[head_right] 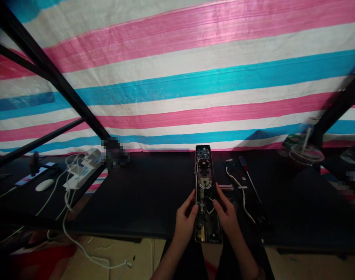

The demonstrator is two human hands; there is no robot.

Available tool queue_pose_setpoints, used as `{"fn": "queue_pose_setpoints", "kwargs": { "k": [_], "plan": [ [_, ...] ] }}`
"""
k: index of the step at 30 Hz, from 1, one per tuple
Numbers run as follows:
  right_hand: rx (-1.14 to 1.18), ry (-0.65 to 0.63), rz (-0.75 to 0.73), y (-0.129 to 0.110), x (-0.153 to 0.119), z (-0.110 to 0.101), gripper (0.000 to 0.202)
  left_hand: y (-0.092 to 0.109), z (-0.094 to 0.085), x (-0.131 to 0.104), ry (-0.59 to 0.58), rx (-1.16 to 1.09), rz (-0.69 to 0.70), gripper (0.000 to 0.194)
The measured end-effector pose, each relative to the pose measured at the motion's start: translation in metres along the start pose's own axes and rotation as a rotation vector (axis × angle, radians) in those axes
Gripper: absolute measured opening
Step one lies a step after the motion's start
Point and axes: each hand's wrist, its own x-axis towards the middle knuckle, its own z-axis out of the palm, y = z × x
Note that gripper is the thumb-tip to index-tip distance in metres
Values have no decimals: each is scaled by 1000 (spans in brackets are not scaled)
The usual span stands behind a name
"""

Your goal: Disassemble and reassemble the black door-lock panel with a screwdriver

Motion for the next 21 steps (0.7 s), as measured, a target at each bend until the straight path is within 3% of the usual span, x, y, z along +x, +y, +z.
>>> {"fn": "queue_pose_setpoints", "kwargs": {
  "k": [21],
  "plan": [
    [53,-19,-2,-3,0,-1,64,4,0,0,-50,-68,-49,64]
  ]
}}
